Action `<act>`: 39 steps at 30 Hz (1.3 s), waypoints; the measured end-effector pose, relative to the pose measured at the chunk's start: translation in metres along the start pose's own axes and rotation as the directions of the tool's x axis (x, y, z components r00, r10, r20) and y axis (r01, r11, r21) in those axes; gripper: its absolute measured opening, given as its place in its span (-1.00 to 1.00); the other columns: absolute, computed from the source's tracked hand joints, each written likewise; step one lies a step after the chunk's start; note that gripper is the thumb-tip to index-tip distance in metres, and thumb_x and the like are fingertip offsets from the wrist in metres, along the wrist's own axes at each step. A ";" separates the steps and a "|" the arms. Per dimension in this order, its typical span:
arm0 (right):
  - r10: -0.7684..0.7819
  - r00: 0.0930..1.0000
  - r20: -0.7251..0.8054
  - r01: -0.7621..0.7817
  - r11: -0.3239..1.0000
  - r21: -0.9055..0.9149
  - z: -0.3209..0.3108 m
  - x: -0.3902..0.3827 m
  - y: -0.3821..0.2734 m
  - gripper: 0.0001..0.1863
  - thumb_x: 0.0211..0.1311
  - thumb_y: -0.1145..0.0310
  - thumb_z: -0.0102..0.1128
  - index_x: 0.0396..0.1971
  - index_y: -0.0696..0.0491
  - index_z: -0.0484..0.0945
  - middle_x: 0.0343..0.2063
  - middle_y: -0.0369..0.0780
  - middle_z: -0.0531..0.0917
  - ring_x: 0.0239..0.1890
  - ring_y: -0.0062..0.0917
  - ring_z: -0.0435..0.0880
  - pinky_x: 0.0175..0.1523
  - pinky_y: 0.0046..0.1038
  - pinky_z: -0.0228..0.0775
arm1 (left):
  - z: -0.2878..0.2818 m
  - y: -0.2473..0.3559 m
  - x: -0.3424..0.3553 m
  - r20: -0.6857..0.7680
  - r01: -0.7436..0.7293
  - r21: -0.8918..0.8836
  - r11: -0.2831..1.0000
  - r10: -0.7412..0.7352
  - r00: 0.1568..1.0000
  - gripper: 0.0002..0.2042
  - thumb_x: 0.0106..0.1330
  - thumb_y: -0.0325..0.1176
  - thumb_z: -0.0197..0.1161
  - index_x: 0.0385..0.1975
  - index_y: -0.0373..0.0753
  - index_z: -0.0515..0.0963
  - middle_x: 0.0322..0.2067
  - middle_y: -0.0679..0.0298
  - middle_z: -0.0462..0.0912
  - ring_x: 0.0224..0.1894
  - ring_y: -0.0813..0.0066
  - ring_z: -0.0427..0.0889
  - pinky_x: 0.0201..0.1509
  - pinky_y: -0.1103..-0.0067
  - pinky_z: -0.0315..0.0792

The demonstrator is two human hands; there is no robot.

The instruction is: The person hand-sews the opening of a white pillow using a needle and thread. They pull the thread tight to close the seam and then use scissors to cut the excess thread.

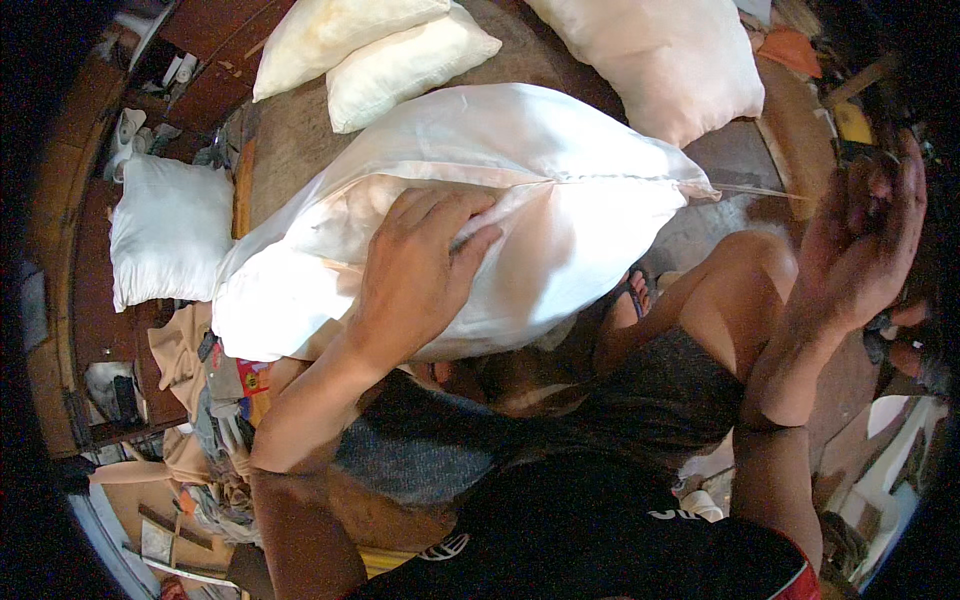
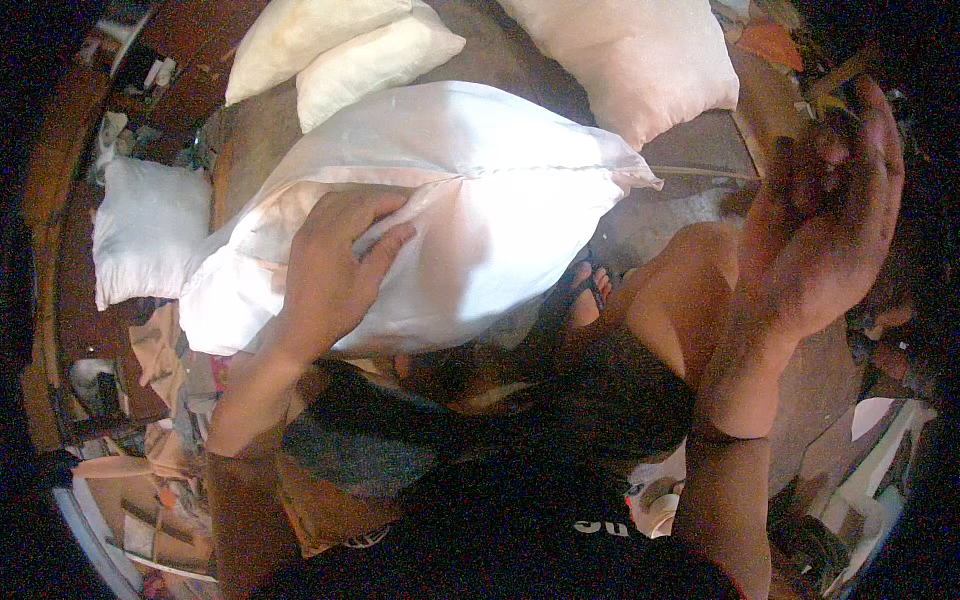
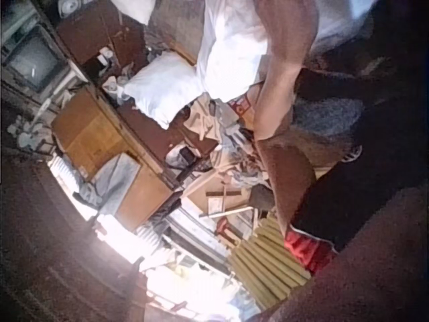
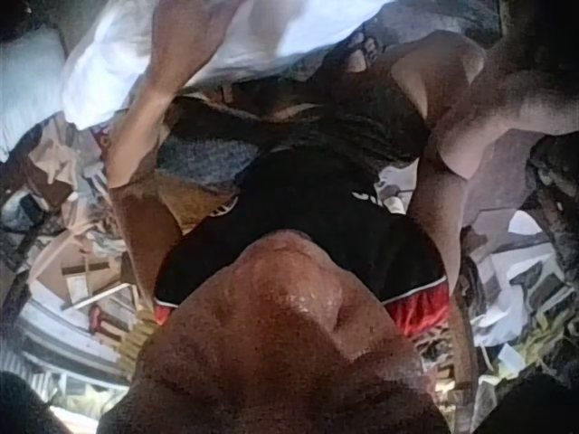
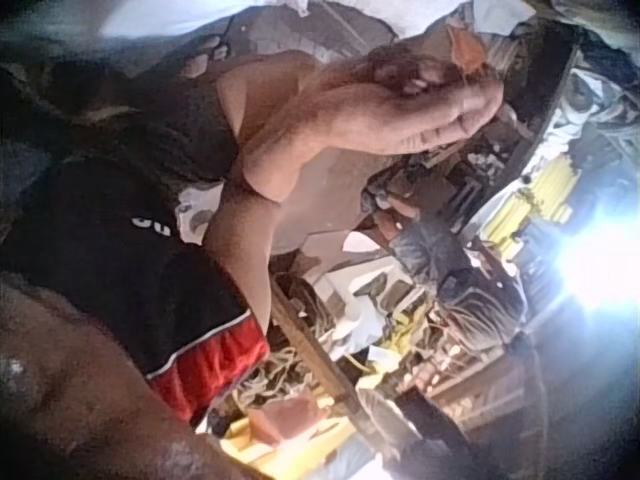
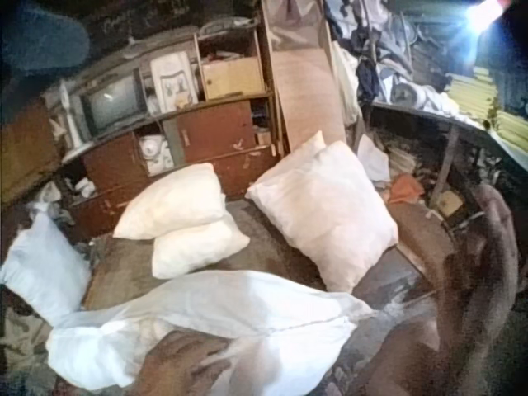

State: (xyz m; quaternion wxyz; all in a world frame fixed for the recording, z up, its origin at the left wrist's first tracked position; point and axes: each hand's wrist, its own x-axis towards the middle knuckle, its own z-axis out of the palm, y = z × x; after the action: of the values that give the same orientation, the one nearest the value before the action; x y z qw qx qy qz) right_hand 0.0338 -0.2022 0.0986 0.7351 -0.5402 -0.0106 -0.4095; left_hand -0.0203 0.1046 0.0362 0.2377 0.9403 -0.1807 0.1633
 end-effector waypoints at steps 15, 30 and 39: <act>0.479 0.522 0.706 -0.440 0.860 -0.258 0.023 -0.061 0.028 -0.68 0.51 0.28 0.06 0.09 0.15 0.51 -0.14 -0.10 0.75 -0.55 -0.73 0.63 -0.60 -0.79 0.24 | 0.004 -0.001 0.011 -0.064 0.100 -0.014 0.995 -0.100 0.993 -0.82 0.28 -0.47 0.26 -0.15 -0.26 0.62 -0.21 0.07 0.67 -0.13 0.09 0.66 0.01 0.35 0.50; 0.501 0.550 0.668 -0.379 0.863 -0.335 0.027 -0.076 0.071 -0.78 0.45 0.27 0.20 -0.11 0.09 0.69 -0.49 -0.39 0.63 -0.50 -0.81 0.49 -0.43 -0.72 0.30 | 0.007 0.003 0.021 0.074 0.357 -0.350 0.866 -0.355 0.932 -0.89 0.40 -0.45 0.19 -0.15 -0.27 0.54 -0.36 0.02 0.70 -0.34 0.11 0.72 -0.25 0.38 0.54; 0.495 0.563 0.662 -0.445 0.856 -0.263 0.028 -0.079 0.081 -0.80 0.45 0.44 0.11 -0.03 0.17 0.58 -0.34 -0.31 0.69 -0.40 -0.77 0.53 -0.39 -0.72 0.34 | 0.016 -0.001 0.019 -0.057 0.028 0.013 1.000 -0.027 0.998 -0.85 0.34 -0.35 0.26 -0.18 -0.24 0.62 -0.25 0.10 0.69 -0.19 0.14 0.67 -0.11 0.34 0.52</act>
State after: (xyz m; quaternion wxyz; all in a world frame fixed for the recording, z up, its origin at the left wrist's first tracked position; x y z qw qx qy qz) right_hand 0.0425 -0.1266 0.0103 0.7364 -0.6617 -0.1349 0.0412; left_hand 0.0003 0.0927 0.0300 0.2385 0.9393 -0.1598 0.1880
